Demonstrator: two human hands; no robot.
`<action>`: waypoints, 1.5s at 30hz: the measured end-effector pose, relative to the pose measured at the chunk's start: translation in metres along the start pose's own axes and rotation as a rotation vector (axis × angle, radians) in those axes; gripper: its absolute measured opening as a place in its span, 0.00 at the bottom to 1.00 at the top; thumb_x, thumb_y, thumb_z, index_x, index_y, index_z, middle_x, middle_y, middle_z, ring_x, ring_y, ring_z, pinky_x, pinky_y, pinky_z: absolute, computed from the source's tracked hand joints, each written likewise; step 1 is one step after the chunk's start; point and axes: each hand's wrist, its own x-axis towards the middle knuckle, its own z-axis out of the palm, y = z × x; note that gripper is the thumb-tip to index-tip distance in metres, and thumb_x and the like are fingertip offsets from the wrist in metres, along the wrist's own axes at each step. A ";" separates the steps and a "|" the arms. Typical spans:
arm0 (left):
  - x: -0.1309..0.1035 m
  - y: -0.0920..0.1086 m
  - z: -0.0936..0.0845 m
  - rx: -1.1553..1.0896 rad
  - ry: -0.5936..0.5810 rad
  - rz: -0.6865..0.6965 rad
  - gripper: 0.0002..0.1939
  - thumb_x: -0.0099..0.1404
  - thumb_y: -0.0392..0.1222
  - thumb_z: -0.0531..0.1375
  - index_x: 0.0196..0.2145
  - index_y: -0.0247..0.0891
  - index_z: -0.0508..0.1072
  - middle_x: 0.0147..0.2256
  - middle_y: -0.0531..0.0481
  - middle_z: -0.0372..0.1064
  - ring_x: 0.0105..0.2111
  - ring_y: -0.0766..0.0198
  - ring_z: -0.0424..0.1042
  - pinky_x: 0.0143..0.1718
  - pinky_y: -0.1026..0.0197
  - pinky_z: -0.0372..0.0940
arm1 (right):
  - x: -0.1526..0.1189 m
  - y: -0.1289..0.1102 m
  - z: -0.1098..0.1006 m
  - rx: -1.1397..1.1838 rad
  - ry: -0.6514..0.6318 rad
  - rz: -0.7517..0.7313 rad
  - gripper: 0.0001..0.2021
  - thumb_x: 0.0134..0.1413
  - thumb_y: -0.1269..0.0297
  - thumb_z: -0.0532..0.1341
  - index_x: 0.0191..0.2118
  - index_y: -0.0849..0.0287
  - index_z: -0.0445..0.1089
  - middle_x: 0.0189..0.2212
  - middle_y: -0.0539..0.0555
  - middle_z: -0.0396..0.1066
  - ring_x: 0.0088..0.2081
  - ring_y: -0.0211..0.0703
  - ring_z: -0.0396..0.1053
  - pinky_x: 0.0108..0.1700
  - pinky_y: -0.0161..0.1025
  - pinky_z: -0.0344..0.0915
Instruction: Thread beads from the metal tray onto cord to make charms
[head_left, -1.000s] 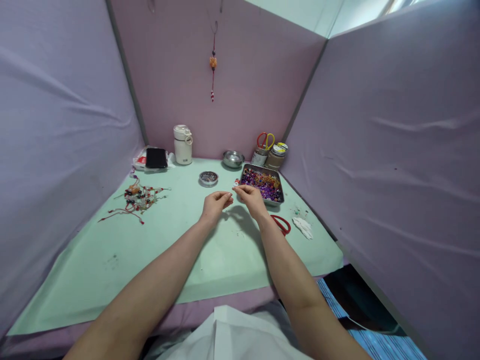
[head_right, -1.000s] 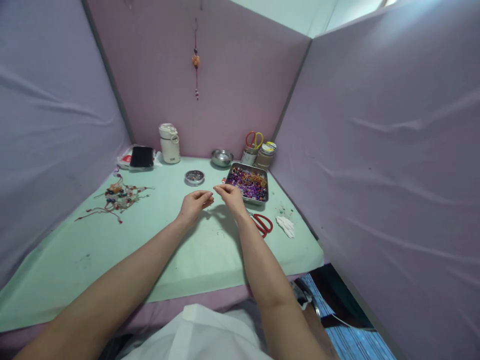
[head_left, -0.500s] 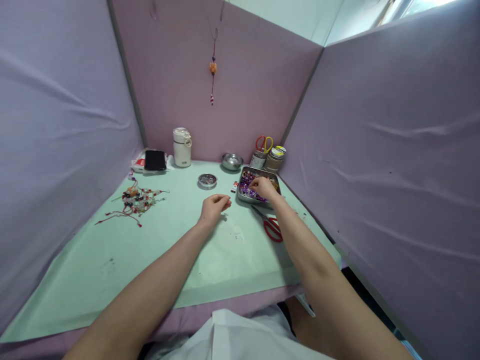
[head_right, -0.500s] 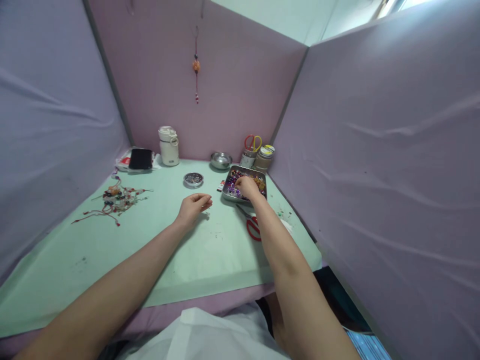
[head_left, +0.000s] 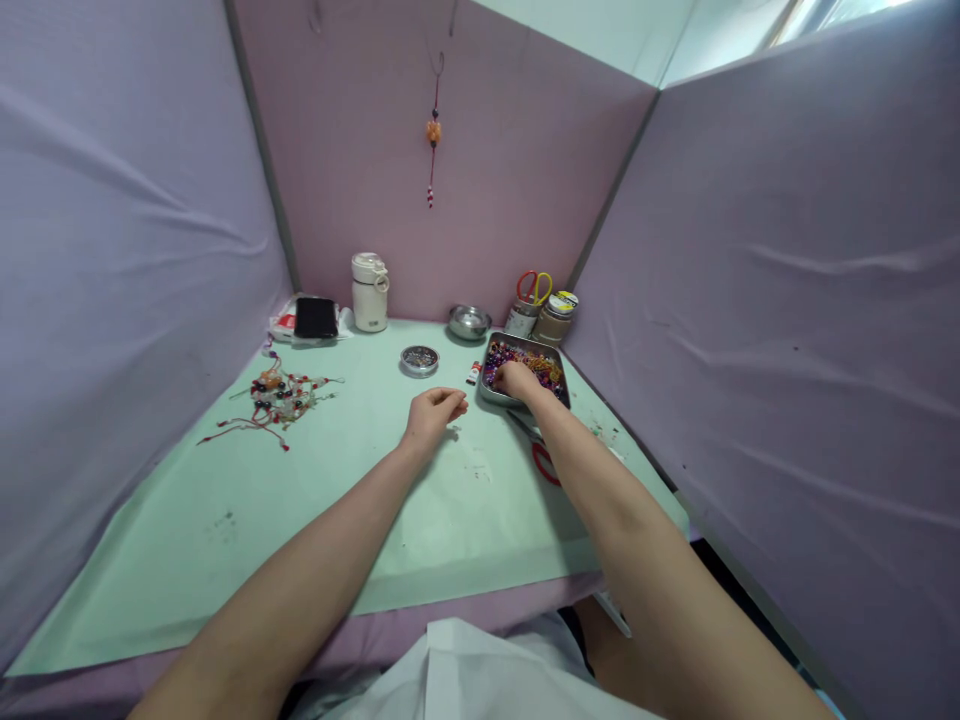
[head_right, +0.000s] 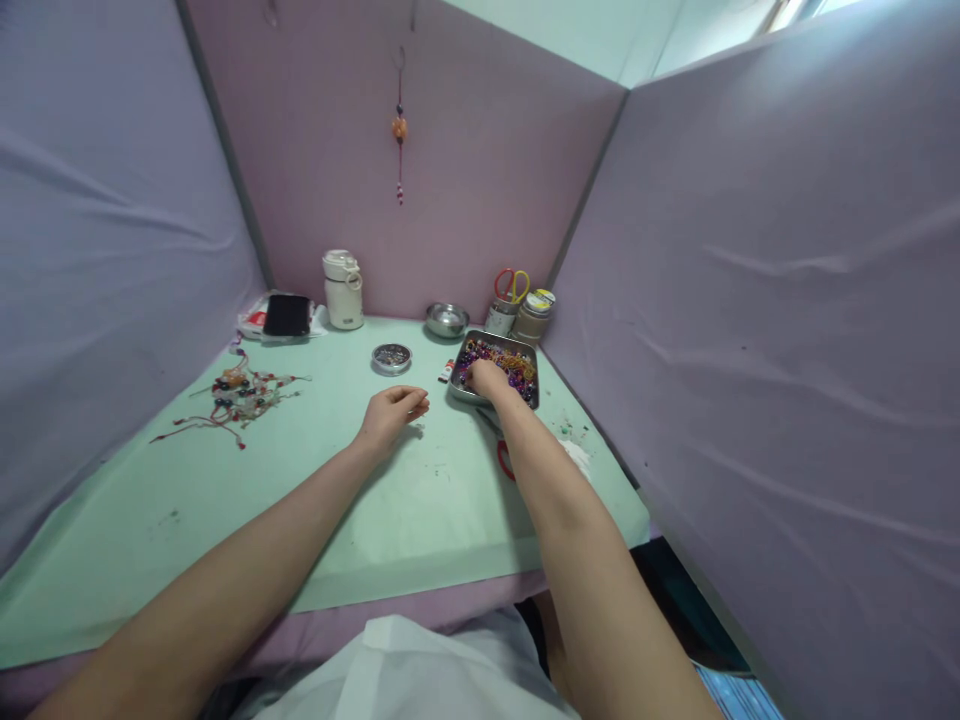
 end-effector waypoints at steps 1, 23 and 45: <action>0.000 0.000 0.000 -0.002 0.000 -0.003 0.12 0.47 0.46 0.66 0.26 0.35 0.74 0.25 0.47 0.73 0.28 0.65 0.71 0.41 0.55 0.67 | 0.000 -0.001 -0.001 -0.004 0.003 -0.003 0.04 0.42 0.72 0.63 0.26 0.59 0.75 0.28 0.58 0.75 0.35 0.46 0.71 0.39 0.36 0.60; -0.005 0.003 0.004 -0.046 -0.081 0.003 0.11 0.48 0.46 0.66 0.26 0.35 0.75 0.24 0.49 0.72 0.27 0.66 0.70 0.41 0.56 0.68 | -0.066 -0.052 0.015 1.577 -0.057 0.046 0.18 0.37 0.54 0.69 0.35 0.55 0.69 0.31 0.49 0.70 0.30 0.33 0.65 0.33 0.33 0.62; -0.004 0.003 0.005 -0.069 -0.075 0.012 0.13 0.47 0.46 0.67 0.26 0.34 0.75 0.25 0.48 0.72 0.26 0.67 0.69 0.39 0.58 0.67 | -0.066 -0.052 0.020 1.730 -0.160 -0.026 0.13 0.39 0.61 0.70 0.34 0.55 0.71 0.29 0.47 0.70 0.28 0.31 0.64 0.33 0.33 0.61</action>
